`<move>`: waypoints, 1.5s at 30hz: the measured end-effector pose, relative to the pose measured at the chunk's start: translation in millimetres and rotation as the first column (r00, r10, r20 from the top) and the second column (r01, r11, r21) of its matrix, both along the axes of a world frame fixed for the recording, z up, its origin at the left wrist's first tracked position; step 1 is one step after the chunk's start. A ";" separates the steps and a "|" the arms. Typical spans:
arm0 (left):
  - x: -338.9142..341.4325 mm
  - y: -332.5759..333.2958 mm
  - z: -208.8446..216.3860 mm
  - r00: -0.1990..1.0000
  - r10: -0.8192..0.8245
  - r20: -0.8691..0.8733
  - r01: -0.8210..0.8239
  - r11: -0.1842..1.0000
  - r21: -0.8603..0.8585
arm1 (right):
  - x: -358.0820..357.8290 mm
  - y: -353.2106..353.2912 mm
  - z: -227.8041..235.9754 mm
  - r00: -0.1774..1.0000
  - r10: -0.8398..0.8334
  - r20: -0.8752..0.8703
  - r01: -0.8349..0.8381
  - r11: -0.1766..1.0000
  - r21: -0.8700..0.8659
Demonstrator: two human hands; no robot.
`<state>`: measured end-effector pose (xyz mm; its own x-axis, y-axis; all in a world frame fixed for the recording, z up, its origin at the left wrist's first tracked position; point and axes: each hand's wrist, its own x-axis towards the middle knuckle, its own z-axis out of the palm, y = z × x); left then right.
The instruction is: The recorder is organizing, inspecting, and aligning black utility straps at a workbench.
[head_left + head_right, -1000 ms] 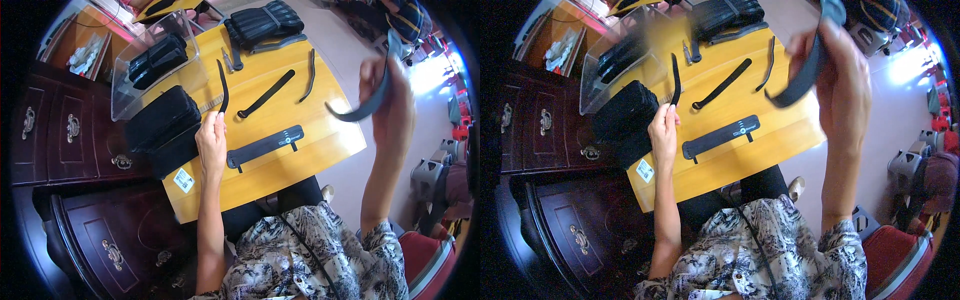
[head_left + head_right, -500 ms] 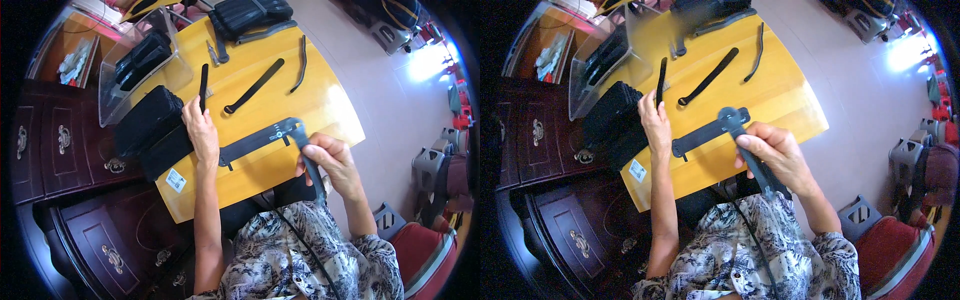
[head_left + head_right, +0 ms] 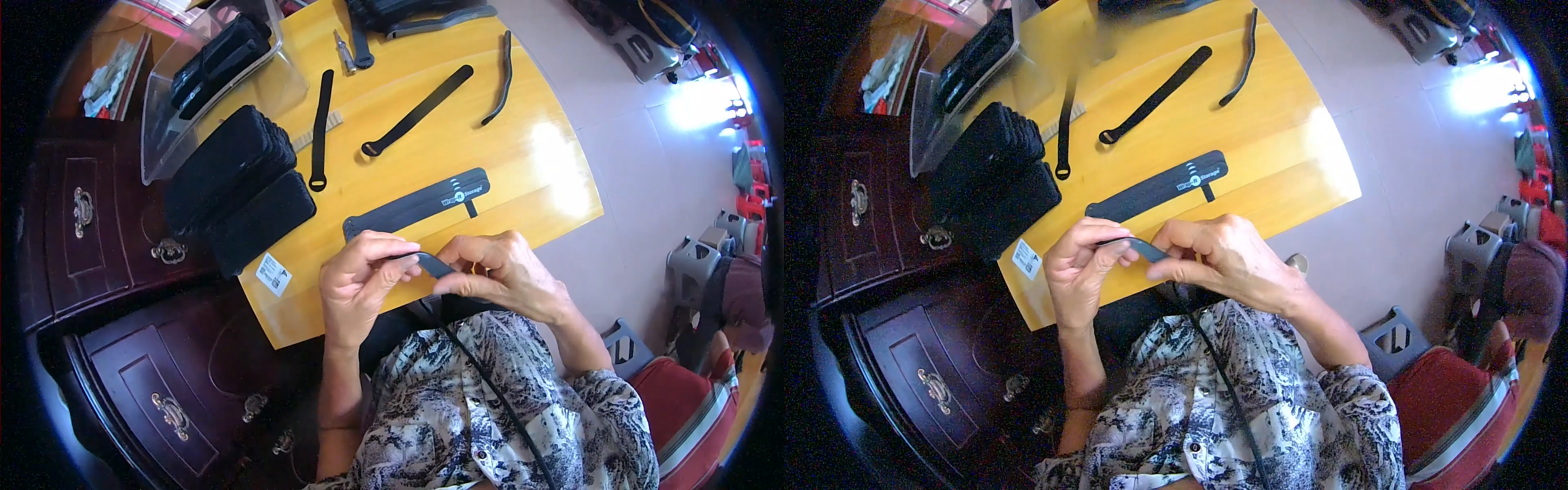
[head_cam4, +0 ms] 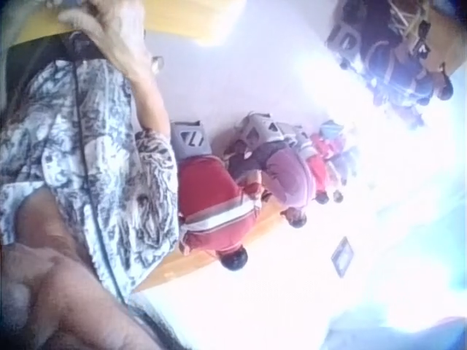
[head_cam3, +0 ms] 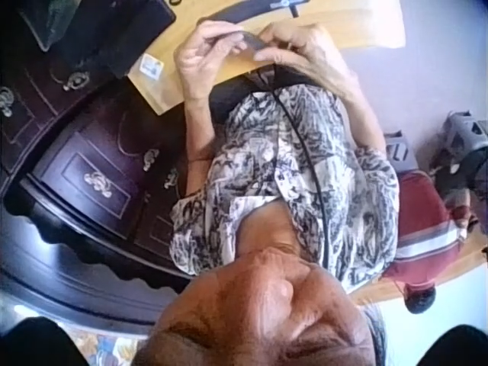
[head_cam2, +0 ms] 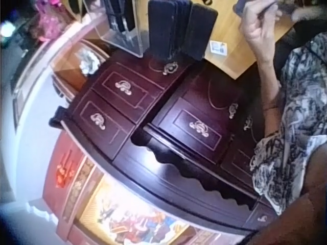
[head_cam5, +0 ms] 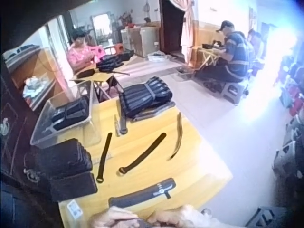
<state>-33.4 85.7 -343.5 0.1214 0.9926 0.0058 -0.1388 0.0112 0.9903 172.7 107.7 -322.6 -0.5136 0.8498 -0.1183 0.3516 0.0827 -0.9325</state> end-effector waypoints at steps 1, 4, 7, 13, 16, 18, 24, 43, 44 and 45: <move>-4.5 -1.6 -0.3 0.999 0.017 0.029 -0.017 1.000 0.018 | 2.8 -0.2 -2.3 0.998 0.050 0.031 -0.052 0.997 0.054; -19.8 -9.3 0.1 0.999 0.049 0.007 -0.049 0.995 0.088 | 20.8 -2.2 -8.6 0.989 0.124 0.086 -0.129 0.989 0.067; -36.9 -21.4 -9.7 0.990 0.089 -0.110 -0.071 0.985 0.160 | 35.3 -2.5 -12.0 0.971 0.024 0.237 -0.074 0.976 0.203; -38.1 -38.3 -22.9 0.934 0.083 -0.348 0.012 0.965 0.263 | 22.2 -11.3 -25.1 0.961 -0.218 0.169 0.163 0.944 0.288; -34.0 -53.7 -41.8 0.977 0.176 -0.117 -0.174 0.984 0.026 | 26.7 -10.1 -28.3 0.943 -0.292 0.163 0.259 0.946 0.194; -34.2 -56.2 -46.9 0.973 0.165 -0.161 -0.168 0.986 -0.005 | 35.4 -8.3 -32.1 0.939 -0.296 0.173 0.281 0.954 0.108; -29.7 -58.0 -51.5 0.967 0.251 -0.047 -0.256 0.952 -0.168 | 45.4 -3.4 -40.3 0.942 -0.324 0.091 0.335 0.881 -0.334; -30.8 -41.8 -53.3 0.866 0.352 -0.355 -0.420 0.898 -0.135 | 42.6 3.9 -45.3 0.883 -0.466 -0.060 0.384 0.789 -0.479; -30.9 -39.6 -52.9 0.836 0.366 -0.410 -0.444 0.889 -0.112 | 43.4 4.6 -45.7 0.876 -0.481 -0.018 0.422 0.786 -0.451; -31.8 -38.2 -57.9 0.808 0.391 -0.440 -0.469 0.880 -0.079 | 43.8 5.7 -46.3 0.855 -0.518 0.034 0.485 0.774 -0.408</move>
<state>-65.3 47.5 -401.4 -0.3651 0.9223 -0.1266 0.2354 0.2231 0.9460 216.6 113.5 -368.9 -0.0486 0.8804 -0.4718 0.1680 -0.4584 -0.8727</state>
